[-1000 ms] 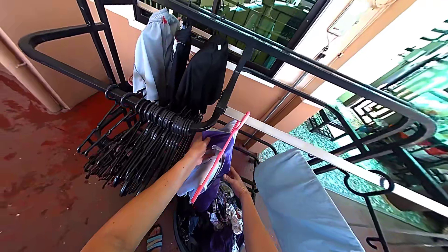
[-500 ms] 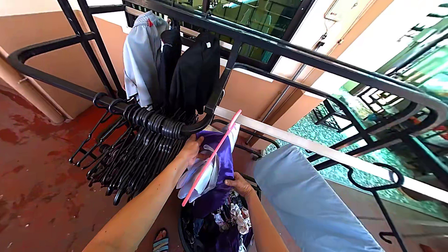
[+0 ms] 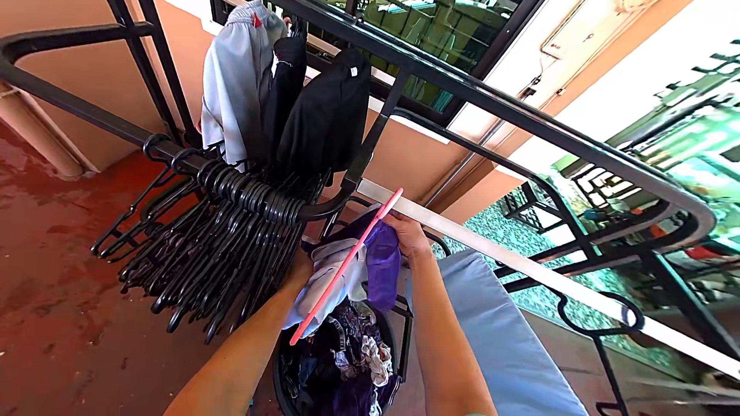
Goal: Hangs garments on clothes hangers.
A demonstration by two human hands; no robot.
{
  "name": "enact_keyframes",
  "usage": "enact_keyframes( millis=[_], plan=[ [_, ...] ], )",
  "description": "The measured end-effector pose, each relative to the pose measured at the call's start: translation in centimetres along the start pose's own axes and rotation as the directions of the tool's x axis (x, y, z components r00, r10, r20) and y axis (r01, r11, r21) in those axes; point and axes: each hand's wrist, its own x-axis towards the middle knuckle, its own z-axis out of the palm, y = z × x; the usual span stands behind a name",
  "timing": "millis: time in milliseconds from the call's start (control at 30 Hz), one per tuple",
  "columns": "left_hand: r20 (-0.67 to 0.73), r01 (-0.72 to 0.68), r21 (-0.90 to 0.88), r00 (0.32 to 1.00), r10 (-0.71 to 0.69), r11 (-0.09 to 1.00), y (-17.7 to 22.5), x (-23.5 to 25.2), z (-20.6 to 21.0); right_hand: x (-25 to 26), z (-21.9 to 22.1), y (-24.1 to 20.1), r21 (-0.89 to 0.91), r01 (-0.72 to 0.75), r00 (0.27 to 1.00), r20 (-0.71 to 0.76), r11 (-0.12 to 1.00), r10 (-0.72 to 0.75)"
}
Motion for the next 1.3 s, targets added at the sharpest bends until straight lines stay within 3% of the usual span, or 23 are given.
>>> enact_keyframes(
  millis=[67, 133, 267, 333, 467, 600, 700, 767, 867, 967, 1067, 1133, 1200, 1300],
  plan=[
    [0.007, 0.044, 0.081, 0.999, -0.045, 0.996, -1.0, 0.2, 0.4, 0.3, 0.7, 0.4, -0.173, 0.117, 0.989, -0.066, 0.978, -0.13],
    [0.066, 0.112, 0.104, 0.991, -0.119, 0.988, -1.2, 0.0, 0.4, -0.3, 0.6, 1.8, -0.211, 0.183, 0.979, -0.05, 0.96, -0.197],
    [0.128, 0.159, 0.138, 0.976, -0.177, 0.978, -1.3, 0.4, 1.0, -1.8, -1.4, 8.1, -0.15, 0.162, 0.979, 0.148, 0.975, -0.14],
    [0.143, 0.164, 0.147, 0.972, -0.185, 0.975, -1.4, 0.2, 0.9, -2.6, -2.1, 10.2, -0.059, 0.165, 0.974, 0.168, 0.985, -0.153],
    [0.089, 0.148, 0.11, 0.983, -0.158, 0.983, -2.9, 0.8, 1.5, -2.7, -1.0, 7.6, 0.052, 0.197, 0.978, 0.058, 0.979, -0.2],
    [0.103, 0.143, 0.12, 0.982, -0.155, 0.982, -4.5, 0.2, 1.9, -1.5, -0.8, 6.5, -0.004, 0.235, 0.97, 0.06, 0.972, -0.234],
    [0.117, 0.056, 0.052, 0.991, -0.061, 0.997, -4.1, -1.1, 2.0, -2.0, -1.1, 8.4, 0.004, 0.162, 0.985, 0.068, 0.987, -0.161],
    [0.109, 0.073, -0.038, 0.992, -0.068, 0.997, -5.0, -0.8, 2.9, -3.3, -1.3, 10.3, 0.07, 0.095, 0.992, 0.077, 0.993, -0.1],
    [0.056, 0.078, -0.298, 0.996, -0.064, 0.951, -7.3, 0.4, 4.6, -5.5, -1.9, 12.6, 0.133, -0.011, 0.988, 0.155, 0.991, -0.01],
    [0.118, 0.027, -0.507, 0.992, 0.038, 0.861, -4.4, -3.6, 1.8, -7.3, -3.2, 14.8, 0.076, -0.092, 0.956, 0.284, 0.993, 0.066],
    [0.064, -0.177, -0.54, 0.966, 0.249, 0.823, -3.5, -6.0, 0.2, -9.1, -4.7, 16.4, -0.105, -0.155, 0.899, 0.397, 0.982, 0.184],
    [-0.028, -0.375, -0.491, 0.909, 0.416, 0.786, -2.8, -6.3, -0.6, -10.0, -5.7, 16.9, -0.226, -0.155, 0.875, 0.421, 0.962, 0.24],
    [-0.074, -0.573, -0.382, 0.801, 0.594, 0.725, -1.2, -6.5, -2.0, -11.1, -6.7, 17.1, -0.242, -0.169, 0.878, 0.403, 0.955, 0.258],
    [-0.11, -0.785, -0.176, 0.615, 0.781, 0.594, 1.4, -6.7, -3.6, -12.4, -8.0, 18.6, -0.041, -0.254, 0.936, 0.24, 0.966, 0.256]
  ],
)
